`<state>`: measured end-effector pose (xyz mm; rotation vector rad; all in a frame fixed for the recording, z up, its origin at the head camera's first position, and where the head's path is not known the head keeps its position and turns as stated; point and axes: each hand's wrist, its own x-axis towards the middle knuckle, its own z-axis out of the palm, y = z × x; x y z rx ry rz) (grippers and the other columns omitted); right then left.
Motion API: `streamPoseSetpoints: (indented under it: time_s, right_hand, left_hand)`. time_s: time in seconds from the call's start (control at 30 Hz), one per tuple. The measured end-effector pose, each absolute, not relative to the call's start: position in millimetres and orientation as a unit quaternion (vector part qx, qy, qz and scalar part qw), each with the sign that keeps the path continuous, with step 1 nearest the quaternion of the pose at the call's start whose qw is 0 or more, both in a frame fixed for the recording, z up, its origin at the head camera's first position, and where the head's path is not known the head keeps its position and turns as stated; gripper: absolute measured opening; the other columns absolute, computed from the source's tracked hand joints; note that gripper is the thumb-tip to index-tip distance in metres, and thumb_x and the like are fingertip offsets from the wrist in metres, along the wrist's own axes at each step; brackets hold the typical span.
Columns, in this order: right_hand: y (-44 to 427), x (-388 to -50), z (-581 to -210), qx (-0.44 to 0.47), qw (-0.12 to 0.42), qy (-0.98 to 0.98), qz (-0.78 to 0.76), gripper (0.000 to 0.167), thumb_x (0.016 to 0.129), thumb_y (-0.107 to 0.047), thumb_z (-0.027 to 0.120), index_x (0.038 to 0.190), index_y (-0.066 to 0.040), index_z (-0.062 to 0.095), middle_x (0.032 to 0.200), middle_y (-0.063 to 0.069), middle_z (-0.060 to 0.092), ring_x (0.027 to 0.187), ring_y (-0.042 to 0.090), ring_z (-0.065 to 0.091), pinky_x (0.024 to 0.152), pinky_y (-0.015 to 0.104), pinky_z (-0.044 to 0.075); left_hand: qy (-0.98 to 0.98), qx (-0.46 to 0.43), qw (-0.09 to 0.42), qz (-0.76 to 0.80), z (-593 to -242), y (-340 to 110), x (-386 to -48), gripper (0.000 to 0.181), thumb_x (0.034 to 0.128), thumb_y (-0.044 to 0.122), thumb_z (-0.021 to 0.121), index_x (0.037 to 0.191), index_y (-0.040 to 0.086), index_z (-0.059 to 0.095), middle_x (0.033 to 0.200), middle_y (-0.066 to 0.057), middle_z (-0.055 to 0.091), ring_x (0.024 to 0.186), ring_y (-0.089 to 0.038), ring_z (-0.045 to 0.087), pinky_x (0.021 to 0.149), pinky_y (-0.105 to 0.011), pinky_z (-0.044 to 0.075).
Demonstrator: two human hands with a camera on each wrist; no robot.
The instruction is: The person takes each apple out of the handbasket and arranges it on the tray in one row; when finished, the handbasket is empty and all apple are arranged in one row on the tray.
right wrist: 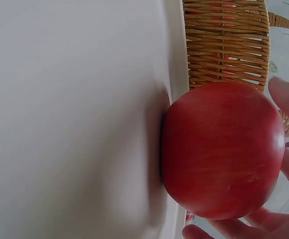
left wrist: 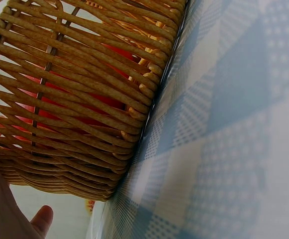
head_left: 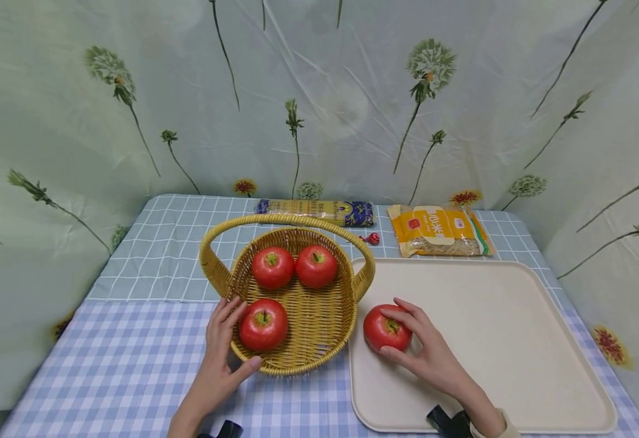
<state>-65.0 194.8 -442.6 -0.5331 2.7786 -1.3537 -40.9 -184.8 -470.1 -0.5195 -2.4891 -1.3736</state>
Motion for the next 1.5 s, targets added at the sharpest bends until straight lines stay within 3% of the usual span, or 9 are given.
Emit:
streamPoseSetpoints:
  time_s: [0.43, 0.53, 0.63, 0.77, 0.97, 1.2, 1.37, 1.5]
  right_hand:
    - [190.4, -61.6, -430.6, -0.178, -0.088, 0.882, -0.427, 0.053, 0.074, -0.014, 0.082, 0.122, -0.024, 0.062, 0.137, 0.004, 0.046, 0.127, 0.020, 0.041, 0.089, 0.041, 0.046]
    - [186.5, -62.6, -426.1, -0.187, -0.112, 0.875, -0.432, 0.056, 0.071, -0.008, 0.083, 0.122, -0.019, 0.062, 0.137, 0.005, 0.047, 0.126, 0.020, 0.042, 0.087, 0.043, 0.047]
    - [181.5, -63.1, -419.4, -0.210, -0.129, 0.865, -0.437, 0.056, 0.071, -0.005, 0.083, 0.122, -0.015, 0.062, 0.136, 0.006, 0.047, 0.125, 0.022, 0.044, 0.088, 0.037, 0.048]
    - [172.5, -63.6, -407.7, -0.250, -0.126, 0.849, -0.449, 0.053, 0.073, -0.005, 0.081, 0.121, -0.014, 0.062, 0.135, 0.006, 0.048, 0.125, 0.023, 0.044, 0.089, 0.030, 0.046]
    - [155.4, -68.1, -393.4, -0.310, -0.105, 0.819, -0.471, 0.049, 0.078, -0.006, 0.078, 0.123, -0.016, 0.062, 0.134, 0.009, 0.049, 0.124, 0.023, 0.045, 0.081, 0.038, 0.052]
    - [138.1, -75.4, -382.4, -0.359, -0.166, 0.779, -0.487, 0.043, 0.075, 0.003, 0.076, 0.115, -0.011, 0.066, 0.120, 0.012, 0.060, 0.113, 0.024, 0.055, 0.093, 0.028, 0.044]
    - [125.3, -80.6, -378.8, -0.392, -0.153, 0.770, -0.479, 0.038, 0.080, -0.003, 0.074, 0.116, -0.011, 0.065, 0.121, 0.007, 0.059, 0.111, 0.024, 0.055, 0.096, 0.030, 0.042]
    - [111.5, -85.9, -375.2, -0.416, -0.129, 0.773, -0.461, 0.033, 0.084, -0.011, 0.072, 0.117, -0.013, 0.065, 0.123, 0.004, 0.058, 0.112, 0.022, 0.055, 0.089, 0.030, 0.046]
  left_hand:
    - [-0.858, -0.176, 0.121, -0.468, -470.3, -185.3, -39.9, 0.087, 0.0737, 0.016, 0.077, 0.147, 0.009, 0.032, 0.152, -0.009, 0.019, 0.141, -0.030, -0.003, 0.099, -0.068, 0.012]
    - [-0.859, -0.174, 0.121, -0.466, -470.5, -185.5, -39.9, 0.087, 0.0739, 0.017, 0.077, 0.147, 0.009, 0.031, 0.153, -0.008, 0.018, 0.141, -0.030, -0.003, 0.098, -0.069, 0.013]
    - [-0.860, -0.173, 0.123, -0.464, -470.1, -185.1, -40.1, 0.087, 0.0739, 0.017, 0.077, 0.147, 0.009, 0.031, 0.153, -0.008, 0.018, 0.141, -0.030, -0.003, 0.098, -0.070, 0.013]
    - [-0.861, -0.172, 0.123, -0.463, -469.9, -184.8, -40.1, 0.087, 0.0740, 0.017, 0.076, 0.147, 0.009, 0.031, 0.153, -0.008, 0.018, 0.141, -0.030, -0.003, 0.098, -0.070, 0.013]
    - [-0.859, -0.173, 0.122, -0.466, -470.4, -184.8, -40.1, 0.087, 0.0741, 0.017, 0.076, 0.148, 0.010, 0.031, 0.153, -0.009, 0.018, 0.141, -0.030, -0.004, 0.098, -0.070, 0.012]
    - [-0.859, -0.173, 0.126, -0.466, -470.2, -184.7, -40.2, 0.086, 0.0744, 0.017, 0.076, 0.147, 0.009, 0.031, 0.153, -0.008, 0.018, 0.141, -0.030, -0.003, 0.097, -0.070, 0.012]
    - [-0.857, -0.175, 0.126, -0.467, -470.5, -184.7, -40.5, 0.086, 0.0746, 0.017, 0.076, 0.148, 0.010, 0.031, 0.153, -0.008, 0.018, 0.141, -0.030, -0.004, 0.097, -0.071, 0.012]
    - [-0.856, -0.176, 0.127, -0.468, -470.4, -184.9, -40.4, 0.086, 0.0744, 0.016, 0.076, 0.147, 0.009, 0.031, 0.153, -0.009, 0.018, 0.141, -0.031, -0.004, 0.098, -0.070, 0.012]
